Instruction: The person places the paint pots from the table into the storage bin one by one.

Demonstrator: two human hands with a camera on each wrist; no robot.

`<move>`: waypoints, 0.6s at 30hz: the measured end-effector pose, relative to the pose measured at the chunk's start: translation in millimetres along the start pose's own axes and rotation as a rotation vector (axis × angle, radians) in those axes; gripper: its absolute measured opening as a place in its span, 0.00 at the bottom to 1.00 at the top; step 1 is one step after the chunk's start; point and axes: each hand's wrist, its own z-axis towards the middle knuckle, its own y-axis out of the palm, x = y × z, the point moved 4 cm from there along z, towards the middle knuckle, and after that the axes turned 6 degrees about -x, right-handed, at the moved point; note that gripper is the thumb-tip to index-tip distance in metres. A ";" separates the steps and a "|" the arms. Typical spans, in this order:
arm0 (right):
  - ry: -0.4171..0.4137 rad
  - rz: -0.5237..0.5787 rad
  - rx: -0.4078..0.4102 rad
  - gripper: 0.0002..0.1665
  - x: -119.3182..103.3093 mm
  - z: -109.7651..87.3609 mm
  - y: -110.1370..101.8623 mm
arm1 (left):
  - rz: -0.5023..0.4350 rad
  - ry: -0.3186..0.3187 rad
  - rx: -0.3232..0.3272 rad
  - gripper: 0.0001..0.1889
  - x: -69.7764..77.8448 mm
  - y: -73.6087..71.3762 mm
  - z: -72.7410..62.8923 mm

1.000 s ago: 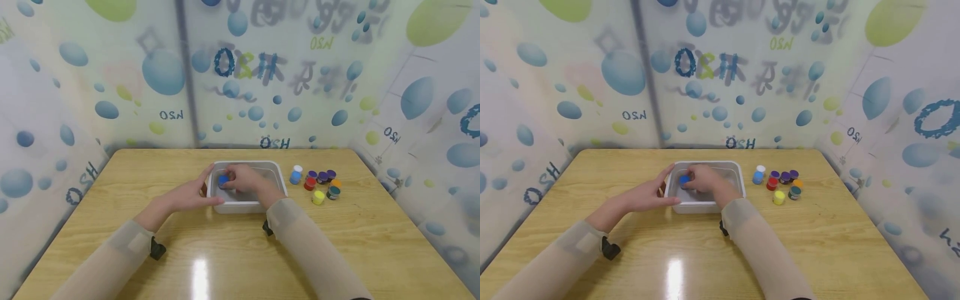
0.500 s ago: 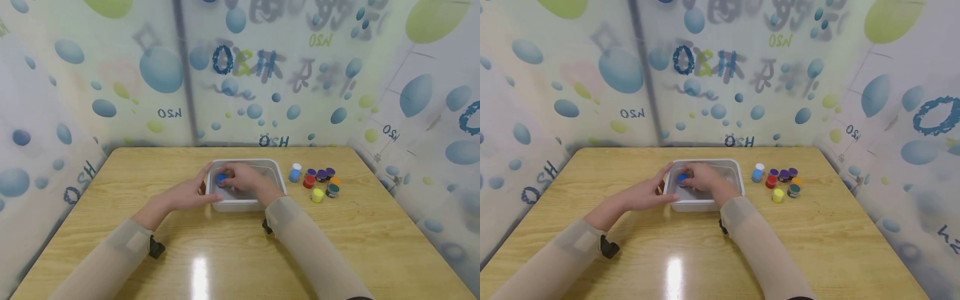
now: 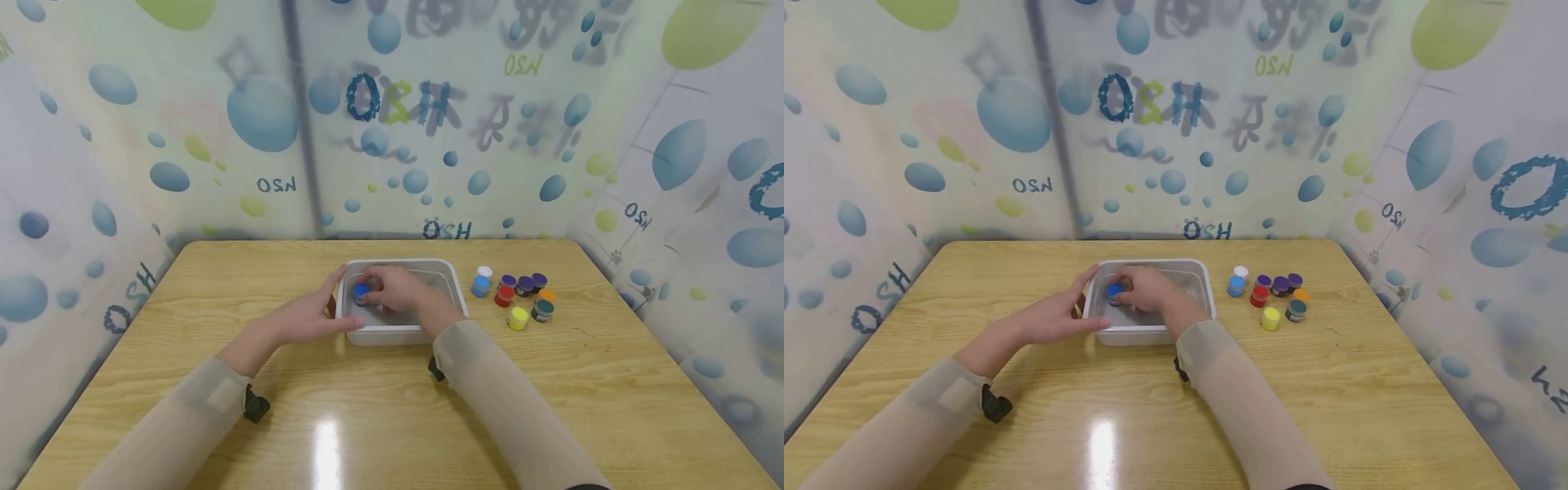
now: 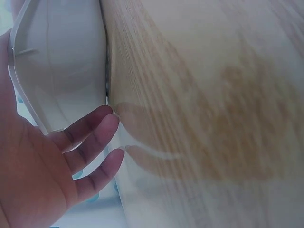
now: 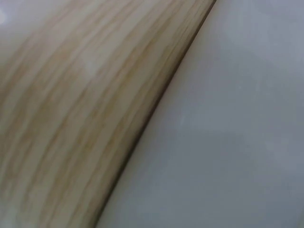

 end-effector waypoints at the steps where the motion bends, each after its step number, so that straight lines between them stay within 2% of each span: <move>1: -0.002 -0.004 0.000 0.22 -0.3 0.3 -0.1 | 0.001 -0.002 0.000 0.64 -0.3 -0.3 -0.1; 18: -0.024 0.008 -0.003 0.26 -1.6 -5.8 -9.5 | -0.005 -0.007 0.010 0.65 -2.0 0.0 -0.1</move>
